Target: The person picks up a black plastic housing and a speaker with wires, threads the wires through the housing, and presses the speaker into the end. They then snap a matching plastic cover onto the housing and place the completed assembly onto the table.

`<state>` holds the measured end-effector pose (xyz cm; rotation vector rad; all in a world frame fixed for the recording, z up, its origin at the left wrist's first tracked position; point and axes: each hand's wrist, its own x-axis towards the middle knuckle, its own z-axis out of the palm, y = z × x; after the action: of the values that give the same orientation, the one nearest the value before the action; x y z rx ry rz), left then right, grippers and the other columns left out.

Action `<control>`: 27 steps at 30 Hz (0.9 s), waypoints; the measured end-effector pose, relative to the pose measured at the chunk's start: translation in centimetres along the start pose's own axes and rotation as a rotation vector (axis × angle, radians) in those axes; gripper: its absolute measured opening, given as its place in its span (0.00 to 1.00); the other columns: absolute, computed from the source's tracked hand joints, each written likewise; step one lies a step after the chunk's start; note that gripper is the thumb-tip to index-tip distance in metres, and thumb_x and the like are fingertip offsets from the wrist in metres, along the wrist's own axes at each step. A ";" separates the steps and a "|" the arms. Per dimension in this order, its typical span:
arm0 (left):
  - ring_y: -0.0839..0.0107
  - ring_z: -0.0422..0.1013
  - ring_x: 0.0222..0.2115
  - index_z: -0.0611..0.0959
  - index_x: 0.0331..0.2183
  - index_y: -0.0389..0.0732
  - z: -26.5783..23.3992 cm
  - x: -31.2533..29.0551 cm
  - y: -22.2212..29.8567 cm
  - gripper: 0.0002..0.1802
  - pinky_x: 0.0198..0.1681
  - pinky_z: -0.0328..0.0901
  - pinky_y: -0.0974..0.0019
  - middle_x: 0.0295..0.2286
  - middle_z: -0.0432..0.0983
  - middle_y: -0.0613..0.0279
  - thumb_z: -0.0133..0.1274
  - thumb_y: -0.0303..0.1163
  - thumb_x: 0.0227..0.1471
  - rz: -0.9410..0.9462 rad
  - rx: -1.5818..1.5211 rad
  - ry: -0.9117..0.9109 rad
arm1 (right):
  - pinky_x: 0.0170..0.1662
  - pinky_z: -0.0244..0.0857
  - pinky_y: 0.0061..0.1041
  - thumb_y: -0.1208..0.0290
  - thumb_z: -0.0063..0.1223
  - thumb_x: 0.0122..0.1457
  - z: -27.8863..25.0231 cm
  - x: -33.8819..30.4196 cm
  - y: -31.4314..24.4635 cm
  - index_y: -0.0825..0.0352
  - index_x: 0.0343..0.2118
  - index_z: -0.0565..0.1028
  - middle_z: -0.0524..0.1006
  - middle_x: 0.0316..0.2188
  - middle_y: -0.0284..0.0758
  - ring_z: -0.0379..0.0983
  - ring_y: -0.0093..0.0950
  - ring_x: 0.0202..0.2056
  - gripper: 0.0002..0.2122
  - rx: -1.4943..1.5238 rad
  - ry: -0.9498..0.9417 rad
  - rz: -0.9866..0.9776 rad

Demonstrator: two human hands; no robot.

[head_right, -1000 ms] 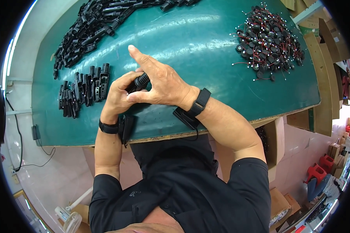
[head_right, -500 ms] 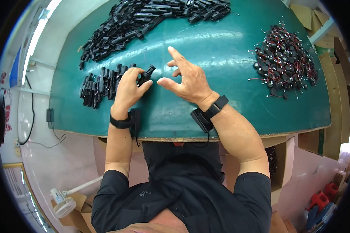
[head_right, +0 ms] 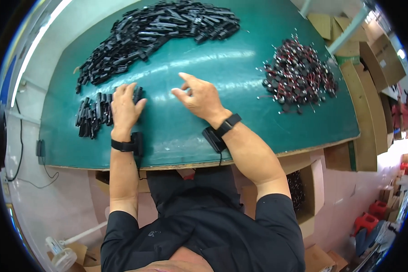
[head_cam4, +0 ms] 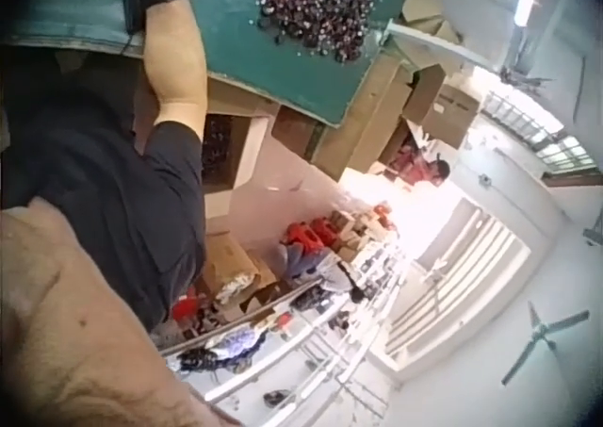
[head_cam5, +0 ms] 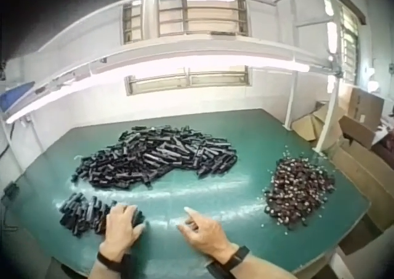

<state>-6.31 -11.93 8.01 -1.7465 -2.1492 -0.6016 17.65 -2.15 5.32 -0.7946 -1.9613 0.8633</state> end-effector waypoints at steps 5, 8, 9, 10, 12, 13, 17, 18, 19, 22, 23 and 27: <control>0.54 0.73 0.46 0.84 0.47 0.44 -0.4 0.3 -1.4 0.24 0.48 0.67 0.52 0.43 0.79 0.57 0.69 0.39 0.47 0.174 -0.222 -0.084 | 0.39 0.77 0.28 0.58 0.67 0.59 2.7 1.4 -2.1 0.70 0.54 0.78 0.84 0.41 0.43 0.83 0.29 0.34 0.25 0.006 -0.113 0.174; 0.56 0.73 0.45 0.84 0.44 0.45 0.8 0.3 -4.0 0.22 0.46 0.66 0.53 0.41 0.79 0.60 0.69 0.40 0.46 0.199 -0.294 -0.128 | 0.41 0.77 0.29 0.59 0.66 0.59 5.9 4.4 -2.5 0.70 0.53 0.79 0.83 0.43 0.45 0.83 0.30 0.35 0.24 -0.074 -0.190 0.150; 0.57 0.73 0.44 0.84 0.42 0.45 1.0 0.2 -5.0 0.21 0.45 0.65 0.52 0.40 0.79 0.61 0.69 0.41 0.46 0.191 -0.315 -0.132 | 0.41 0.77 0.29 0.60 0.66 0.59 7.2 5.9 -2.5 0.71 0.52 0.79 0.83 0.44 0.44 0.82 0.29 0.35 0.23 -0.129 -0.213 0.104; 0.58 0.73 0.44 0.84 0.41 0.45 1.2 0.1 -6.1 0.20 0.44 0.65 0.52 0.38 0.79 0.62 0.70 0.41 0.46 0.183 -0.335 -0.136 | 0.41 0.76 0.29 0.62 0.65 0.60 8.7 7.5 -2.5 0.71 0.52 0.80 0.83 0.45 0.44 0.82 0.28 0.35 0.21 -0.182 -0.236 0.058; 0.59 0.73 0.43 0.85 0.40 0.45 1.1 0.2 -7.7 0.19 0.44 0.64 0.53 0.37 0.79 0.62 0.70 0.41 0.46 0.171 -0.307 -0.146 | 0.43 0.76 0.30 0.62 0.66 0.59 12.2 11.7 -2.3 0.70 0.52 0.80 0.83 0.47 0.43 0.82 0.31 0.37 0.22 -0.247 -0.257 0.020; 0.59 0.73 0.42 0.85 0.39 0.44 0.8 0.2 -8.5 0.19 0.44 0.64 0.53 0.36 0.79 0.62 0.70 0.41 0.45 0.169 -0.271 -0.160 | 0.45 0.76 0.32 0.62 0.66 0.58 14.3 14.2 -2.3 0.69 0.53 0.79 0.82 0.48 0.43 0.82 0.33 0.39 0.22 -0.305 -0.265 -0.018; 0.60 0.73 0.40 0.85 0.35 0.43 0.4 0.9 -10.9 0.16 0.43 0.62 0.54 0.34 0.78 0.62 0.69 0.41 0.45 0.136 -0.282 -0.143 | 0.54 0.73 0.37 0.63 0.67 0.56 22.6 23.2 -2.5 0.67 0.54 0.79 0.80 0.53 0.40 0.79 0.41 0.49 0.23 -0.547 -0.209 -0.307; 0.60 0.73 0.39 0.85 0.34 0.43 0.3 1.0 -11.6 0.16 0.43 0.62 0.54 0.33 0.78 0.62 0.69 0.41 0.45 0.124 -0.299 -0.134 | 0.54 0.73 0.37 0.63 0.67 0.56 25.3 25.1 -2.4 0.67 0.54 0.79 0.80 0.53 0.40 0.79 0.41 0.49 0.23 -0.537 -0.217 -0.318; 0.60 0.73 0.39 0.85 0.34 0.43 0.4 1.2 -11.9 0.16 0.43 0.62 0.54 0.33 0.78 0.62 0.69 0.41 0.45 0.119 -0.299 -0.127 | 0.54 0.72 0.37 0.64 0.67 0.56 27.4 27.0 -2.0 0.66 0.54 0.78 0.80 0.51 0.40 0.78 0.41 0.51 0.23 -0.586 -0.187 -0.424; 0.62 0.72 0.40 0.84 0.30 0.45 0.5 1.2 -13.1 0.15 0.44 0.61 0.55 0.32 0.77 0.63 0.69 0.42 0.45 0.102 -0.325 -0.148 | 0.56 0.71 0.39 0.65 0.66 0.56 31.8 29.6 -2.0 0.64 0.53 0.78 0.81 0.46 0.40 0.75 0.41 0.54 0.22 -0.662 -0.135 -0.637; 0.62 0.72 0.40 0.84 0.30 0.45 0.6 1.3 -13.6 0.15 0.44 0.61 0.55 0.32 0.77 0.63 0.69 0.42 0.45 0.096 -0.324 -0.150 | 0.55 0.71 0.40 0.66 0.66 0.56 32.4 30.0 -2.1 0.64 0.52 0.78 0.82 0.46 0.40 0.75 0.42 0.53 0.21 -0.717 -0.205 -0.577; 0.62 0.73 0.39 0.84 0.30 0.45 0.6 0.9 -14.2 0.12 0.43 0.61 0.54 0.31 0.77 0.63 0.68 0.41 0.48 0.117 -0.357 -0.132 | 0.53 0.72 0.39 0.68 0.66 0.56 31.5 30.3 -2.2 0.63 0.53 0.78 0.82 0.45 0.38 0.78 0.40 0.50 0.21 -0.699 -0.278 -0.453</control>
<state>-20.31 -13.29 6.13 -2.1335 -2.1041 -0.9065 -23.89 11.61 6.96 -0.5728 -2.5969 -0.0047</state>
